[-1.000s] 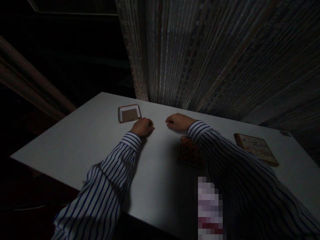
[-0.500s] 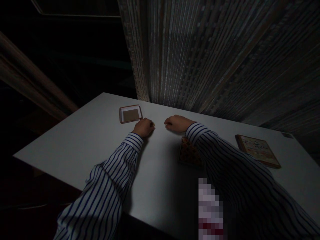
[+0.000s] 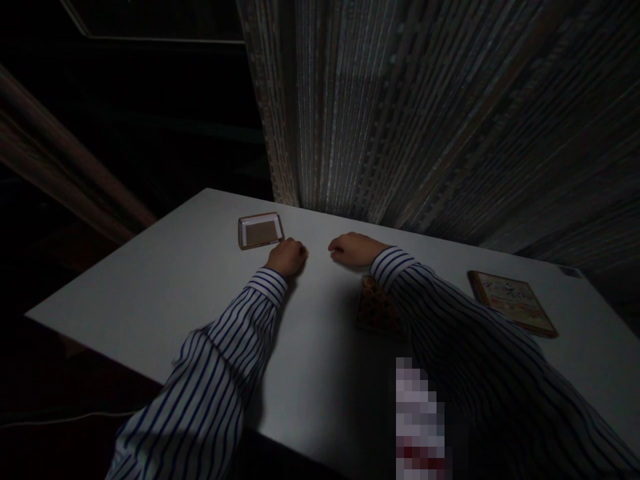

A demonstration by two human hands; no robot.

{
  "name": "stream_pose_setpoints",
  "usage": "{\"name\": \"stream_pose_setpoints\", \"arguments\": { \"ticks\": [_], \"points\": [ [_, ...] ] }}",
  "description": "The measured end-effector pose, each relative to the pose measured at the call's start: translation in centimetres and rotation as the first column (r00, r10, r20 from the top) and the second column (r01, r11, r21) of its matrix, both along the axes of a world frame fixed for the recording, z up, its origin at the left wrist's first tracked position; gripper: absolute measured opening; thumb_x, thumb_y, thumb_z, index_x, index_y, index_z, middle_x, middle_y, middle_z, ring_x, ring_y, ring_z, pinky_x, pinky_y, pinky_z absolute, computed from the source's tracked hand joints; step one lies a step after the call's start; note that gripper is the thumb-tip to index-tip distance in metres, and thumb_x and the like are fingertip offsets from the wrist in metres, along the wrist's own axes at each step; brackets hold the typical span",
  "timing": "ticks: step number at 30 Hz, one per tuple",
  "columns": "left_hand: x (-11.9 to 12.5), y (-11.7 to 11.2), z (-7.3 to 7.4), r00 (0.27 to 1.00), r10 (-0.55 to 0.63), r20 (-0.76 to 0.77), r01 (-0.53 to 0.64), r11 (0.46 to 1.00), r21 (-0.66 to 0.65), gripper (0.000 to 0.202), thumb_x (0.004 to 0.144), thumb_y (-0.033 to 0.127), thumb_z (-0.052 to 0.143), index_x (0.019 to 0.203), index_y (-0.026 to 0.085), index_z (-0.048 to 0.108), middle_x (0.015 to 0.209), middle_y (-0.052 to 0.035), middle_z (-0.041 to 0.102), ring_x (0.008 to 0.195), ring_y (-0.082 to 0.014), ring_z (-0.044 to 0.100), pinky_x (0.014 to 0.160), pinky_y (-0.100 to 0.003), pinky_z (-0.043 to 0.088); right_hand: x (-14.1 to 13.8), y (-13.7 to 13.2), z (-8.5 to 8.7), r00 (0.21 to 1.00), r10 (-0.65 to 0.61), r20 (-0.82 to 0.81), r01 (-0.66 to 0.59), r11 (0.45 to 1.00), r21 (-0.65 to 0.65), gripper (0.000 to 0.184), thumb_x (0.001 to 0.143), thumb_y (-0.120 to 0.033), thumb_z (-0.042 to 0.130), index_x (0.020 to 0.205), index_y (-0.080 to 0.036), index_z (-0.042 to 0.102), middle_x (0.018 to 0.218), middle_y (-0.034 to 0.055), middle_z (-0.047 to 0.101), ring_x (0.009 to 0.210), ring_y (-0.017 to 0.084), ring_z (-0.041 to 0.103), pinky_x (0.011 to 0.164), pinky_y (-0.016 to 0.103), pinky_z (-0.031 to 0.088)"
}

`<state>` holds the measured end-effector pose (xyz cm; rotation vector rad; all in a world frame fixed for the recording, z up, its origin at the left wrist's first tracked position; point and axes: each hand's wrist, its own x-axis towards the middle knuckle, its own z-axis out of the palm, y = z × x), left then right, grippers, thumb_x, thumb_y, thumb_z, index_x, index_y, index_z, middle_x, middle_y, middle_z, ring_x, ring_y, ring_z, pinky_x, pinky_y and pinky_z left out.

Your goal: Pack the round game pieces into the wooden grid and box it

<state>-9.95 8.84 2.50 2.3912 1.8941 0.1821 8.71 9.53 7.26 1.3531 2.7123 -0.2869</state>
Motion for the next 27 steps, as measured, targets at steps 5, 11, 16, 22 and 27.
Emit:
{"name": "stream_pose_setpoints", "arguments": {
  "ticks": [5, 11, 16, 22, 27],
  "points": [
    [0.0, 0.0, 0.0, 1.000, -0.006, -0.004, 0.006, 1.000, 0.007, 0.031, 0.082, 0.036, 0.042, 0.092, 0.016, 0.064, 0.095, -0.0117, 0.065, 0.088, -0.0228, 0.060, 0.073, -0.029, 0.046, 0.2, 0.0, 0.2, 1.000, -0.007, 0.015, 0.007, 1.000, -0.004, 0.036, 0.081, -0.028, 0.045, 0.112, -0.017, 0.059, 0.110, 0.0094, 0.062, 0.101, 0.021, 0.056, 0.083, 0.029, 0.040],
    [0.2, -0.6, 0.5, 0.999, -0.027, 0.046, 0.025, 0.999, 0.027, 0.029, 0.082, 0.036, 0.044, 0.091, 0.016, 0.062, 0.092, -0.0119, 0.066, 0.085, -0.0241, 0.061, 0.069, -0.030, 0.045, 0.3, -0.2, 0.2, 1.000, -0.014, 0.006, 0.014, 1.000, 0.007, 0.036, 0.081, -0.028, 0.045, 0.113, -0.017, 0.059, 0.110, 0.0088, 0.063, 0.101, 0.021, 0.056, 0.083, 0.028, 0.040],
    [0.5, -1.1, 1.4, 0.997, -0.020, 0.069, 0.016, 0.998, 0.066, 0.028, 0.083, 0.035, 0.043, 0.092, 0.016, 0.061, 0.093, -0.0116, 0.067, 0.085, -0.0236, 0.062, 0.069, -0.029, 0.044, 0.4, -0.4, 0.5, 1.000, 0.000, 0.003, 0.000, 1.000, 0.016, 0.035, 0.082, -0.028, 0.045, 0.112, -0.017, 0.059, 0.109, 0.0090, 0.063, 0.099, 0.021, 0.057, 0.082, 0.029, 0.041],
    [0.7, -1.5, 1.9, 0.995, -0.037, 0.093, 0.027, 0.994, 0.109, 0.029, 0.084, 0.035, 0.041, 0.095, 0.017, 0.060, 0.089, -0.0106, 0.068, 0.083, -0.0232, 0.062, 0.070, -0.030, 0.044, 0.6, -0.8, 0.9, 1.000, 0.001, -0.001, -0.001, 0.999, 0.032, 0.035, 0.082, -0.028, 0.046, 0.112, -0.017, 0.059, 0.108, 0.0087, 0.064, 0.098, 0.020, 0.058, 0.080, 0.026, 0.041],
    [1.0, -1.8, 2.0, 0.990, -0.050, 0.130, 0.033, 0.991, 0.132, 0.029, 0.084, 0.036, 0.041, 0.096, 0.017, 0.059, 0.087, -0.0099, 0.068, 0.080, -0.0223, 0.063, 0.068, -0.029, 0.044, 1.0, -1.1, 1.1, 1.000, -0.008, -0.014, 0.008, 0.999, 0.037, 0.034, 0.083, -0.028, 0.046, 0.111, -0.017, 0.059, 0.108, 0.0087, 0.064, 0.096, 0.020, 0.058, 0.080, 0.027, 0.041]
  ]
}}
